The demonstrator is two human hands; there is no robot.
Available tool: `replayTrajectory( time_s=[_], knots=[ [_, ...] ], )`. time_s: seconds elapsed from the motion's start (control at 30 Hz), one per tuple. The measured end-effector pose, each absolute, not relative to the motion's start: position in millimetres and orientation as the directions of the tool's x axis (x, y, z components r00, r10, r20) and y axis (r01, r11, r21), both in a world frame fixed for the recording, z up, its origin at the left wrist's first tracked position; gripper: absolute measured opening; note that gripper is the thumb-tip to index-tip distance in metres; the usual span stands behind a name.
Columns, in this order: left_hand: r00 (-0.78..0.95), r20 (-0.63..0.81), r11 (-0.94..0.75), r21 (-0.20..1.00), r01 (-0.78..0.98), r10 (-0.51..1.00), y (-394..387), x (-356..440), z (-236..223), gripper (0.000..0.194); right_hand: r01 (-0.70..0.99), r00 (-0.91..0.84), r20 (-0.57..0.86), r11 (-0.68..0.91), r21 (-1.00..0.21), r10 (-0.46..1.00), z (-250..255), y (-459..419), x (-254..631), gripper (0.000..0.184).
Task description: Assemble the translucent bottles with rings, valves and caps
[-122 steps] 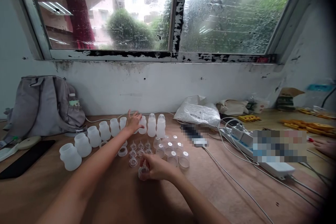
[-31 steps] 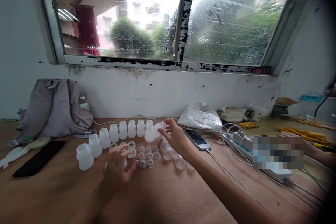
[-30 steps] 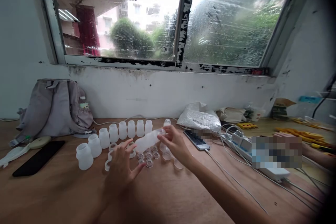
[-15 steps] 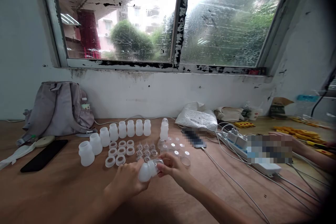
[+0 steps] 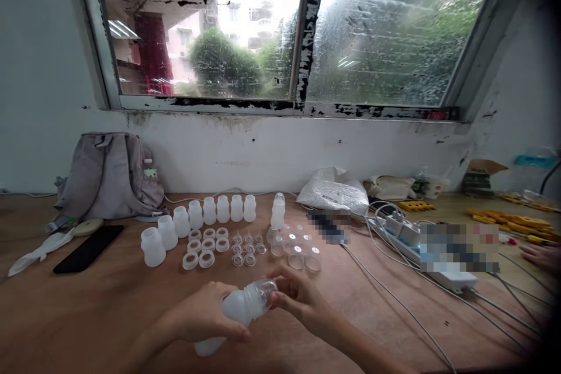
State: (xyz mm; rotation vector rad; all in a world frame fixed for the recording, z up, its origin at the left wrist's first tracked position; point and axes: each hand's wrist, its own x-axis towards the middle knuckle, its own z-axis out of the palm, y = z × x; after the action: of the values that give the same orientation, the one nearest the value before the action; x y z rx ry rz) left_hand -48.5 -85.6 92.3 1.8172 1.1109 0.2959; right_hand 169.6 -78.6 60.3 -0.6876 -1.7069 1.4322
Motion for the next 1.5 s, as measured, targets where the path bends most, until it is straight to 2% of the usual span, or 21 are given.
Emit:
replayTrajectory(
  time_s=[0.1,0.17,0.23,0.3,0.37,0.43,0.5,0.57,0.73,0.9,1.03,1.13,1.3,1.5],
  knots=[
    [0.651,-0.377,0.056,0.888,0.457,0.659,-80,-52,95,0.034,-0.121,-0.547,0.232,0.198,-0.973,0.804,61,-82,166,0.025],
    [0.685,-0.404,0.110,0.896,0.431,0.606,-76,-53,96,0.033,-0.123,-0.544,0.226,0.190,-0.974,0.808,62,-81,165,0.026],
    [0.667,-0.375,0.054,0.892,0.449,0.644,-74,-50,95,0.033,-0.100,-0.534,0.200,0.173,-0.980,0.822,64,-78,165,0.027],
    [0.603,-0.284,-0.079,0.861,0.503,0.745,-74,-45,92,0.033,-0.043,-0.505,0.175,0.178,-0.983,0.845,65,-75,166,0.027],
    [0.523,-0.154,-0.214,0.790,0.574,0.838,-74,-40,89,0.033,0.071,-0.449,0.178,0.234,-0.970,0.875,66,-73,167,0.030],
    [0.501,-0.106,-0.266,0.744,0.613,0.859,-74,-36,86,0.034,0.198,-0.414,0.204,0.306,-0.931,0.887,65,-72,167,0.032],
    [0.555,-0.185,-0.223,0.779,0.586,0.811,-73,-37,85,0.034,0.256,-0.431,0.196,0.327,-0.910,0.881,63,-72,166,0.031],
    [0.628,-0.280,-0.132,0.839,0.527,0.726,-71,-40,85,0.032,0.246,-0.467,0.159,0.300,-0.922,0.870,60,-73,165,0.031],
    [0.691,-0.385,0.044,0.889,0.456,0.612,-69,-48,83,0.027,0.199,-0.513,0.148,0.285,-0.938,0.845,54,-81,164,0.029],
    [0.737,-0.470,0.230,0.882,0.411,0.485,-62,-54,73,0.027,0.218,-0.550,0.239,0.414,-0.884,0.800,52,-89,166,0.030],
    [0.815,-0.480,0.348,0.862,0.368,0.326,-54,-57,67,0.024,0.270,-0.559,0.310,0.523,-0.809,0.769,57,-91,166,0.031],
    [0.834,-0.468,0.376,0.858,0.350,0.293,-53,-58,68,0.026,0.249,-0.574,0.330,0.544,-0.801,0.749,61,-92,166,0.030],
    [0.837,-0.437,0.338,0.882,0.327,0.330,-55,-57,73,0.021,0.231,-0.545,0.326,0.512,-0.827,0.772,56,-89,169,0.031],
    [0.799,-0.466,0.282,0.881,0.380,0.379,-51,-56,76,0.018,0.219,-0.517,0.367,0.535,-0.816,0.773,46,-83,172,0.032]
  ],
)
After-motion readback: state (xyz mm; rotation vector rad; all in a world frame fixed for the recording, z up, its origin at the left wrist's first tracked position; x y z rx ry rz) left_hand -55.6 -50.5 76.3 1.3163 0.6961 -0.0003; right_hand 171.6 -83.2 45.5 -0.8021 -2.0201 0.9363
